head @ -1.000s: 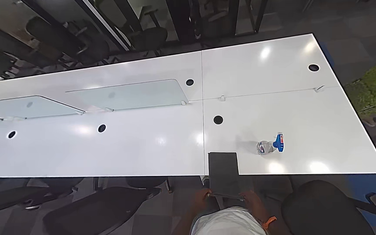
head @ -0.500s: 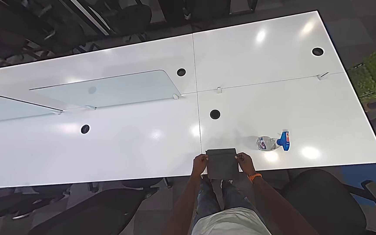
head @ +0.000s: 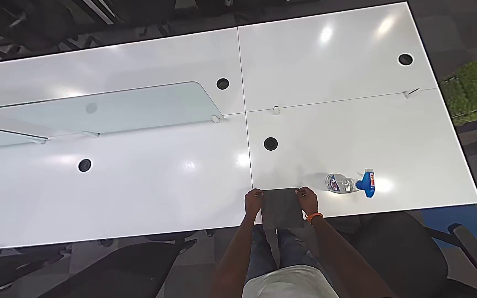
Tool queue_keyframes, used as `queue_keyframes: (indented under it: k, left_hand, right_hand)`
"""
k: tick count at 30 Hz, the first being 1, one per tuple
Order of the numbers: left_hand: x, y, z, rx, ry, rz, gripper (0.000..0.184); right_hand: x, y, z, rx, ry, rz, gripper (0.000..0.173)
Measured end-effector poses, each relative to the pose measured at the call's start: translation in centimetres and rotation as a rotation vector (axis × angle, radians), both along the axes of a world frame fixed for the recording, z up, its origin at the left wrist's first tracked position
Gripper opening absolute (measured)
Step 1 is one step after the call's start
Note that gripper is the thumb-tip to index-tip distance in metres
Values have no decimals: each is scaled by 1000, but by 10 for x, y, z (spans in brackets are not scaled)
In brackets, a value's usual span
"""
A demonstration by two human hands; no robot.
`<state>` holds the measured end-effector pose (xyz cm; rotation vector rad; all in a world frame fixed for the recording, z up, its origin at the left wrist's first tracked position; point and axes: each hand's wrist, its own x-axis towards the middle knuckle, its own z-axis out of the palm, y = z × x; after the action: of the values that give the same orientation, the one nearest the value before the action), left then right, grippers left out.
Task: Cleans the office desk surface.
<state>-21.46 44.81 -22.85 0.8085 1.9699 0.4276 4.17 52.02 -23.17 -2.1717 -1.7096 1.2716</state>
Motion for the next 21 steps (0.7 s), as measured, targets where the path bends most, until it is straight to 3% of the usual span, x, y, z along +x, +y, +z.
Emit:
queue_keyframes:
  k: [3,6,10,13,16,19,21]
  left_hand:
    - [0,2,2,-23,48,-8,26]
    - [3,-4,9,-63,107,21,31]
    - [9,-44,23,-210,98,126,52]
    - [15,-97,10,-410,-59,132,67]
    - [32,-137,-2,-509,-408,273,68]
    - [45,-141,-6,-433,-670,459,68]
    - [54,-131,-7,-355,-726,634,60]
  right_hand:
    - [-4,-1,1,3,-30,-24,31]
    - [-2,-6,12,52,-27,-110,50]
    - [12,-48,33,110,-40,-167,54]
    - [32,-93,32,50,-113,-180,47]
    - [47,-123,22,-93,9,-285,46]
    - [56,-130,-3,-254,146,-329,49]
    - [54,-123,-6,-368,184,-317,47]
